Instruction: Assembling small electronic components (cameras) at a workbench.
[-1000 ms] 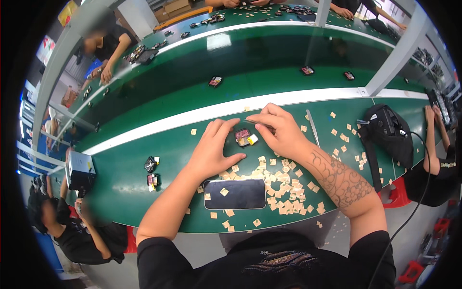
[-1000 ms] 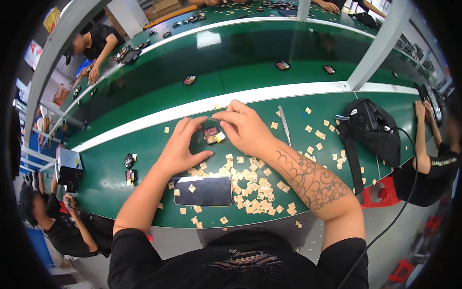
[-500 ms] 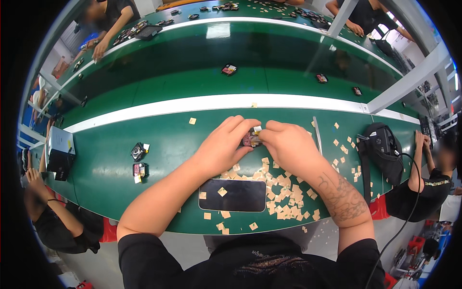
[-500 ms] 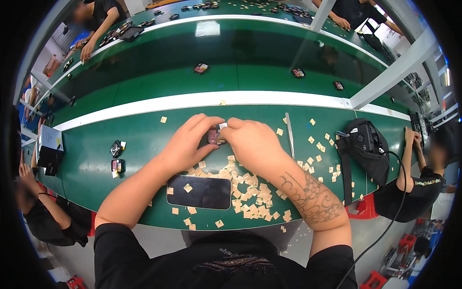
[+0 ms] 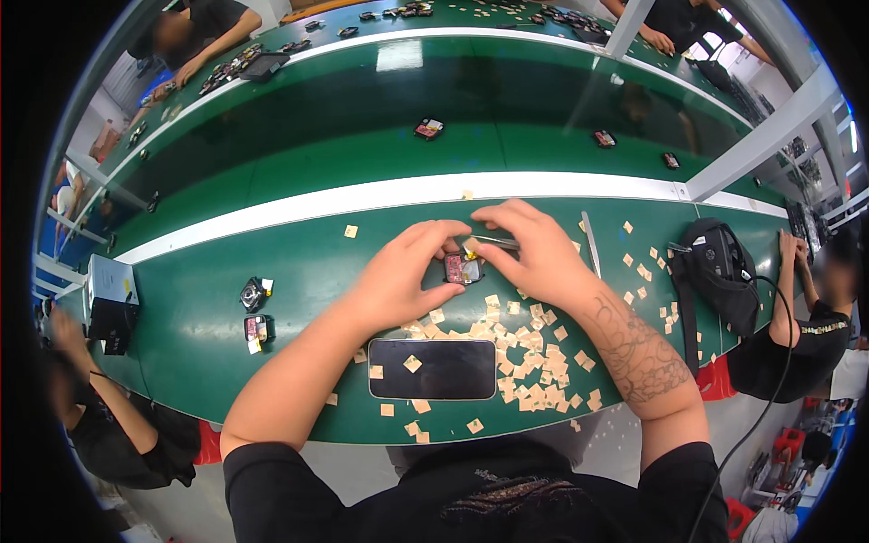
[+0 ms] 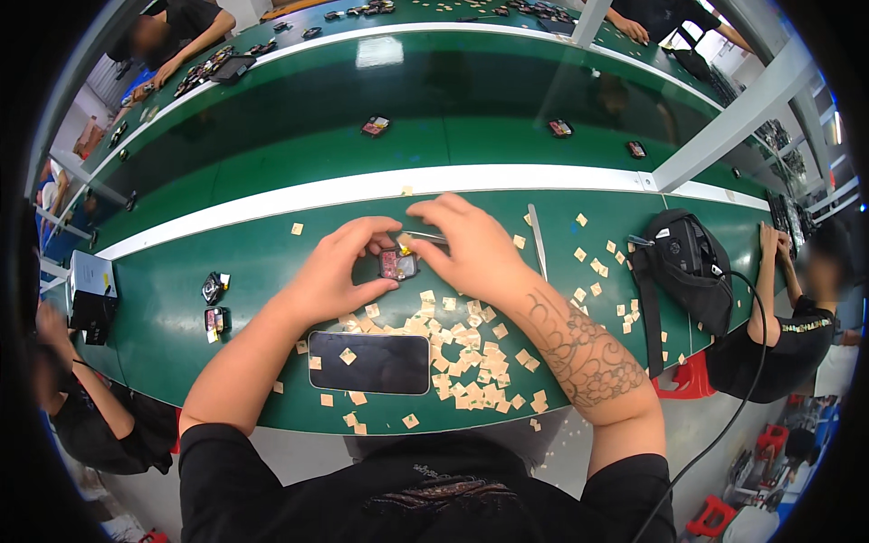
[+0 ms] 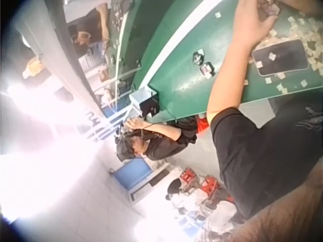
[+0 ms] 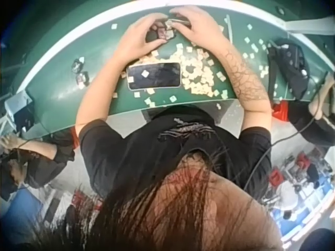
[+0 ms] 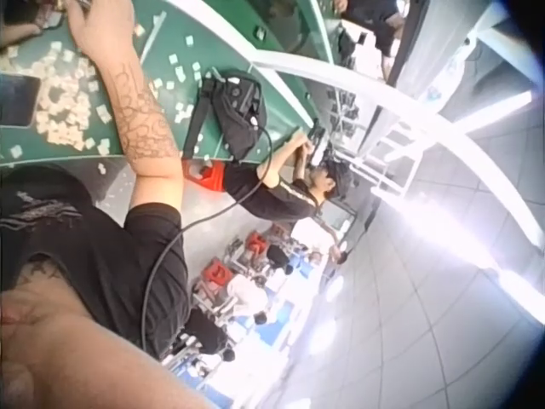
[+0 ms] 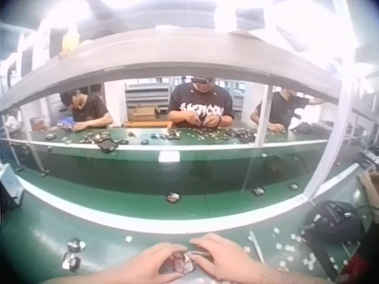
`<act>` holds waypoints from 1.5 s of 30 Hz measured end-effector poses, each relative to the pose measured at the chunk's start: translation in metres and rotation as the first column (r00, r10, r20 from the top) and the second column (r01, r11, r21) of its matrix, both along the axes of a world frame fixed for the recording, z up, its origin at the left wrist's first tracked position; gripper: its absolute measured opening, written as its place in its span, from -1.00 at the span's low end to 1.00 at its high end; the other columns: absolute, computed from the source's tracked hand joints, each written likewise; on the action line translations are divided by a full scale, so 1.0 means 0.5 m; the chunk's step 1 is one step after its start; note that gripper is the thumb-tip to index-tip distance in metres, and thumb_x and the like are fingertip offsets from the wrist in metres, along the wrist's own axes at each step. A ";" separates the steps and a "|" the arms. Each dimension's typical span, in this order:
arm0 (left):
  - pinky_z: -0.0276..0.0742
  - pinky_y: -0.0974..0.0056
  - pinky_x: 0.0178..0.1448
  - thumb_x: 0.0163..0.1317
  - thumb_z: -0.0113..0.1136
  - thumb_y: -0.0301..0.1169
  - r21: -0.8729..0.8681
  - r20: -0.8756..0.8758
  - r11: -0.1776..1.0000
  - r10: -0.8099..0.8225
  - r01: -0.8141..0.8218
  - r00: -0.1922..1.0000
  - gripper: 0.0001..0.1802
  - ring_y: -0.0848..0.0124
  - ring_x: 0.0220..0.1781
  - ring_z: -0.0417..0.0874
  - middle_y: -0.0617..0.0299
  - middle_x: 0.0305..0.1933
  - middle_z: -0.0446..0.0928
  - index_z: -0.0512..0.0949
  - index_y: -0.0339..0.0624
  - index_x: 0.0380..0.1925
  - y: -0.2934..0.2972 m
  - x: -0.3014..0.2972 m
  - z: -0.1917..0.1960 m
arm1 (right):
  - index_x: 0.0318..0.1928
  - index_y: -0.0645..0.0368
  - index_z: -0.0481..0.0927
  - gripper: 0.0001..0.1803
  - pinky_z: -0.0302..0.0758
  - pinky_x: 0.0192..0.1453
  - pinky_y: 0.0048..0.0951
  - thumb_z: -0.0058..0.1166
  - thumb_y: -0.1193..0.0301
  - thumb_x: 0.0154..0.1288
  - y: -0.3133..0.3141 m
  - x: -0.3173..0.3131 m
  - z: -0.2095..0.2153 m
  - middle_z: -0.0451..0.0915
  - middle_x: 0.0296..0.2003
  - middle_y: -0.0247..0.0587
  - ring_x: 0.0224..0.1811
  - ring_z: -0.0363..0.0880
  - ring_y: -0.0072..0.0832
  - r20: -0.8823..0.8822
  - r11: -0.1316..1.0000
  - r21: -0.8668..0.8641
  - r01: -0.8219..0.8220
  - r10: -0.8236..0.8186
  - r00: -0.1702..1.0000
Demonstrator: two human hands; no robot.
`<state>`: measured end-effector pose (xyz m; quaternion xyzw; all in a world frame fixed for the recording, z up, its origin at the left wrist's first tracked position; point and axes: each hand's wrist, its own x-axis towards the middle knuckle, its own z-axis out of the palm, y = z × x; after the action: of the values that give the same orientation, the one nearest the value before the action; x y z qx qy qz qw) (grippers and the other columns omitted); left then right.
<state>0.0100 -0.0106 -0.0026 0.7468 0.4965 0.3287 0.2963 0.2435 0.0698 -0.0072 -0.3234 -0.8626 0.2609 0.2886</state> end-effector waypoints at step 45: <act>0.58 0.08 0.09 0.26 0.47 -0.37 0.350 -0.360 0.920 -0.042 0.177 0.932 -0.72 0.19 0.02 0.64 0.22 -0.10 0.57 0.62 -0.05 -0.07 -0.013 0.001 -0.008 | 0.05 0.29 0.69 -0.69 0.73 0.02 -0.33 0.24 0.70 0.30 -0.042 -0.002 0.047 0.77 -0.09 -0.01 -0.06 0.82 -0.18 0.112 0.965 -0.218 -0.143 0.170 0.979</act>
<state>0.0104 -0.0171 -0.0068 0.8625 0.4251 0.2645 0.0736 0.2427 0.0486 0.0165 -0.2989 -0.8702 0.3504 0.1748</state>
